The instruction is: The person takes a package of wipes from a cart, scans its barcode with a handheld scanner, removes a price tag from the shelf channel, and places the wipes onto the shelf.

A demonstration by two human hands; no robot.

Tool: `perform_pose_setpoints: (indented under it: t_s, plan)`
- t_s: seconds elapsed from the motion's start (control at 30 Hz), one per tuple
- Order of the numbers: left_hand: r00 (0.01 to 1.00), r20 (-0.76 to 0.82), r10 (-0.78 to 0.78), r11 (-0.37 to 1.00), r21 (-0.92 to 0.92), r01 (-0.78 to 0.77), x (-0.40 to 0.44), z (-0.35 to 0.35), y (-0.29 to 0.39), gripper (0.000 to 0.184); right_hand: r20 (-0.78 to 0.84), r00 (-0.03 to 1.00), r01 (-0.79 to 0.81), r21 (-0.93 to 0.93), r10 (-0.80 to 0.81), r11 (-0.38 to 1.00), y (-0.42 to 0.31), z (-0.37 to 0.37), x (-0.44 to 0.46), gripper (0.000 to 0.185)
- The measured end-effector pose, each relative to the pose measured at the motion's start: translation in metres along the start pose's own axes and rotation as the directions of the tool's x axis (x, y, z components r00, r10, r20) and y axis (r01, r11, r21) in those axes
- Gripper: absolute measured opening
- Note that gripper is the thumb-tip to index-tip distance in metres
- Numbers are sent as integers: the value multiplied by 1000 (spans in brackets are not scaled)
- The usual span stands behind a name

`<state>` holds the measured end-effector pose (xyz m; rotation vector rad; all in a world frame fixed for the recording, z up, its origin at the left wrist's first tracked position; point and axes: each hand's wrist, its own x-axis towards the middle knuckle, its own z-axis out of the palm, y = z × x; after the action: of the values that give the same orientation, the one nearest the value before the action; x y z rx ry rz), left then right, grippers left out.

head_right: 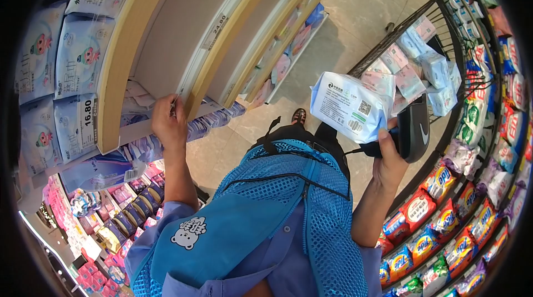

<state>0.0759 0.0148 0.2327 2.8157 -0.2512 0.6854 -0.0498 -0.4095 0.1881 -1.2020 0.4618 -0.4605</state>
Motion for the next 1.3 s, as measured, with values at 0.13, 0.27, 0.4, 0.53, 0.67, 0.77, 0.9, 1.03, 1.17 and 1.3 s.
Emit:
perform_pose_setpoints:
  t_s: [0.13, 0.27, 0.4, 0.53, 0.67, 0.77, 0.9, 1.03, 1.17, 1.3]
  plan:
    - [984, 155, -85, 992, 107, 68, 8, -7, 4, 17, -36, 999, -4, -16, 3, 1000, -4, 7, -1, 43]
    - [948, 268, -174, 966, 232, 111, 19, -13, 15, 13, -64, 998, -13, -19, 11, 1000, -6, 10, -1, 36]
    - [957, 226, -180, 982, 102, 160, 19, -10, 12, 10, -78, 997, -11, -18, 10, 1000, -5, 9, -2, 35]
    - [970, 111, -216, 976, 10, 217, 20, -13, 12, 10, -51, 998, -22, -1, 22, 1000, -1, 0, -1, 48]
    - [971, 113, -210, 977, 1, 211, 18, -11, 11, 10, -48, 999, -11, -8, 11, 1000, -2, 3, -1, 48]
    - [930, 124, -347, 908, -204, 366, 14, -10, 9, 9, -50, 999, -14, -18, 13, 1000, -1, 2, 0, 48]
    - [953, 129, -276, 957, -56, 284, 16, -12, 9, 9, -61, 998, -30, -10, 29, 1000, 3, 0, -1, 49]
    - [975, 119, -187, 982, -14, 190, 16, -11, 11, 8, -69, 997, -23, -7, 23, 1000, 1, 4, 0, 43]
    - [978, 161, -134, 991, 5, 135, 16, -12, 11, 11, -88, 996, -30, 5, 30, 1000, -2, 6, 0, 37]
    - [984, 146, -98, 995, 21, 96, 16, -9, 7, 13, -86, 996, -35, 7, 36, 999, 1, 3, -1, 37]
